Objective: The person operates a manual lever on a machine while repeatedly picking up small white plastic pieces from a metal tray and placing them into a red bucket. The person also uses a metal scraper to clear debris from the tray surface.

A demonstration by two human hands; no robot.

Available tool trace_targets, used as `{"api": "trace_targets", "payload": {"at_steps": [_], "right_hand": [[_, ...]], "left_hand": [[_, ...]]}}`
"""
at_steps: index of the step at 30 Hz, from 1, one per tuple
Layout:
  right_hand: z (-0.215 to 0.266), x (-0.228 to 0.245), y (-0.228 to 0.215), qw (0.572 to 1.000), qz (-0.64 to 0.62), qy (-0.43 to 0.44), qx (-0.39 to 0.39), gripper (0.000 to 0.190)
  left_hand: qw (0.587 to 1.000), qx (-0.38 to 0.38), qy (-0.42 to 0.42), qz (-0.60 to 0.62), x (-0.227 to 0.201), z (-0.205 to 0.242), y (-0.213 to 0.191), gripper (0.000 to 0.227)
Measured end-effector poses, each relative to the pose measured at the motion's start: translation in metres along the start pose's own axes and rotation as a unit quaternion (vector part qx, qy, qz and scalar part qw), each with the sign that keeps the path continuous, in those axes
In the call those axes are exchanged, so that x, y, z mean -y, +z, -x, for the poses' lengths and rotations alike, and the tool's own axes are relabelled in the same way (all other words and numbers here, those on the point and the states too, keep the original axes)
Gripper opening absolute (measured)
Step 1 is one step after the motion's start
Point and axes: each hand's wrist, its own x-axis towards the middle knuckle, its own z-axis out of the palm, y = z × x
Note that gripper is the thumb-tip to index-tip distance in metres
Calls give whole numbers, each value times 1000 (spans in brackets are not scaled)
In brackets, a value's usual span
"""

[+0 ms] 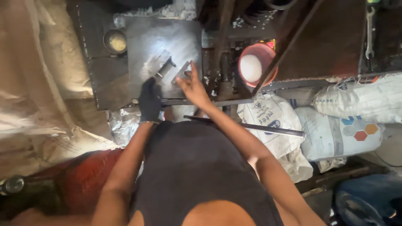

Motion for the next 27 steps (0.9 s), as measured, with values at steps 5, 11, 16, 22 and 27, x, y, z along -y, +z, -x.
{"api": "trace_targets", "payload": {"at_steps": [5,11,16,22,27], "right_hand": [[-44,-35,30,977,-158,144,2,100],[-60,-52,64,941,-302,155,4,91],[-30,-34,38,962,-224,155,1,61],[74,9,-44,987,-16,-11,-161,22],[67,8,-109,902,257,-102,-332,16]], "left_hand": [[994,71,-44,65,18,-57,-26,38],[964,258,49,-41,-8,-117,-40,55],[954,250,25,-164,-28,-114,-26,81],[968,169,34,-181,-31,-113,11,71],[968,219,35,-115,-43,-144,50,75]]}}
